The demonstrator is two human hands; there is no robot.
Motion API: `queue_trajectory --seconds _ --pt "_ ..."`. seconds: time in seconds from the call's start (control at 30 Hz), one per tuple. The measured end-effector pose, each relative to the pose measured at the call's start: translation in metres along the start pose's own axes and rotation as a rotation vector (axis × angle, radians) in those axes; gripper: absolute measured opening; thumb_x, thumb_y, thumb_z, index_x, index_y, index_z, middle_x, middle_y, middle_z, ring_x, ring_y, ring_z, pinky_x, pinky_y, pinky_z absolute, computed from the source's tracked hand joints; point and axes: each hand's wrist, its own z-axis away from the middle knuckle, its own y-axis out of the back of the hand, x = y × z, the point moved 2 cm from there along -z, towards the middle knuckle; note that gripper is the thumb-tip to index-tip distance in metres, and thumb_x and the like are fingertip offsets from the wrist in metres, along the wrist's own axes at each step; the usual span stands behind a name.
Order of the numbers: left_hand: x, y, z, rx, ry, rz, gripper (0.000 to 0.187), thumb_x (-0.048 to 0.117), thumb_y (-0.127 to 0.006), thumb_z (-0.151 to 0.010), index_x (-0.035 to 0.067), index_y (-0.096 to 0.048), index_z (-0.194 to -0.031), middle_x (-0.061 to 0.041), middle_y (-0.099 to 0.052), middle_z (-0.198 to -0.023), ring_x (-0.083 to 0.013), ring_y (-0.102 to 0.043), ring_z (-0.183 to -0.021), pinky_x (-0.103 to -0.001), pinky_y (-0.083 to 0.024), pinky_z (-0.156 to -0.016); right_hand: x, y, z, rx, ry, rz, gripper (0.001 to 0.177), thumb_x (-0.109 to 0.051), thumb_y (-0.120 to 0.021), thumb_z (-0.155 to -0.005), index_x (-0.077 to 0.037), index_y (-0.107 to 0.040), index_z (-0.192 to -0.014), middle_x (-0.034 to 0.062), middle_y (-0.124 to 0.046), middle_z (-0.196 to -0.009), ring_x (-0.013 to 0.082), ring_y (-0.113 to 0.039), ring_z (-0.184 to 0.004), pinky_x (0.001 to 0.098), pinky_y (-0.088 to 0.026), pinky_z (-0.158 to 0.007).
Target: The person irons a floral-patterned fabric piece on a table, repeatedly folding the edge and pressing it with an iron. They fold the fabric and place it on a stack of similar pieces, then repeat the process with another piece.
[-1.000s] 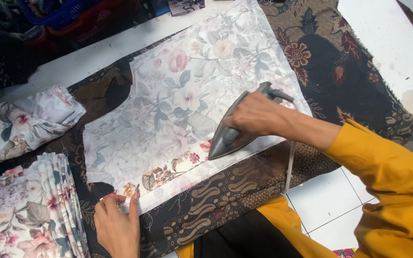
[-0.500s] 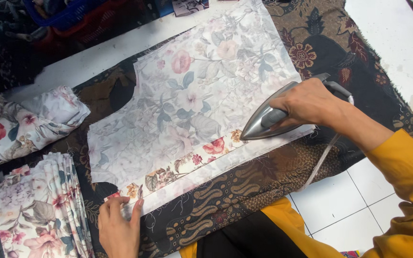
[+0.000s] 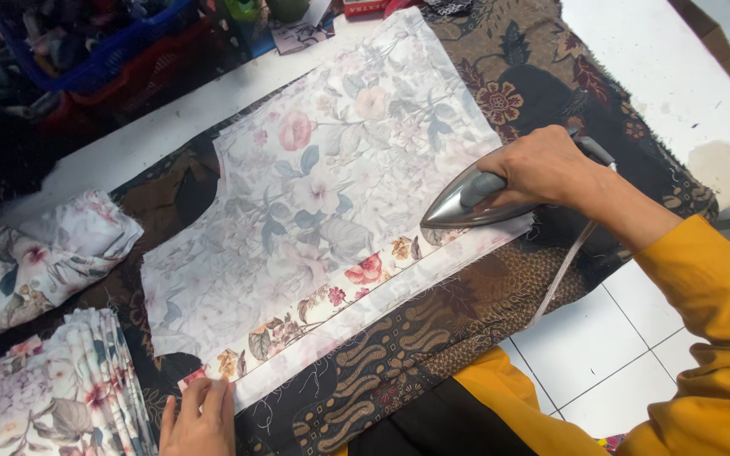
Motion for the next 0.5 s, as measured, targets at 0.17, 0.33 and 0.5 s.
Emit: queue_trajectory --seconds 0.17,0.33,0.5 --pt "-0.034 -0.054 0.013 0.001 -0.052 0.001 0.031 0.021 -0.080 -0.071 0.017 -0.079 -0.102 0.000 -0.071 -0.096 -0.0215 -0.072 -0.076 -0.052 -0.055 -0.102 0.046 -0.007 0.003 0.105 -0.214 -0.042 0.045 -0.065 -0.081 -0.070 -0.032 -0.076 -0.099 0.0019 -0.074 -0.075 0.0229 -0.073 -0.066 0.0390 -0.054 -0.060" --pt "-0.070 -0.100 0.019 0.052 -0.109 0.013 0.030 0.019 -0.083 -0.063 0.018 -0.080 -0.093 -0.006 -0.071 -0.089 -0.0268 -0.071 -0.076 -0.049 -0.057 -0.089 0.112 -0.018 0.013 0.709 -0.354 -0.758 0.037 -0.045 -0.081 -0.095 -0.013 -0.072 -0.111 -0.0007 -0.069 -0.087 0.0148 -0.063 -0.075 0.0348 -0.050 -0.069" --pt "-0.089 -0.113 0.018 -0.126 -0.023 -0.039 0.036 0.018 -0.087 -0.068 0.011 -0.081 -0.103 -0.013 -0.073 -0.079 -0.0267 -0.068 -0.061 -0.040 -0.057 -0.064 0.129 -0.066 -0.006 1.091 -0.137 -1.480 0.032 -0.034 -0.073 -0.105 -0.009 -0.064 -0.122 0.0004 -0.067 -0.106 0.0111 -0.064 -0.103 0.0304 -0.053 -0.098"
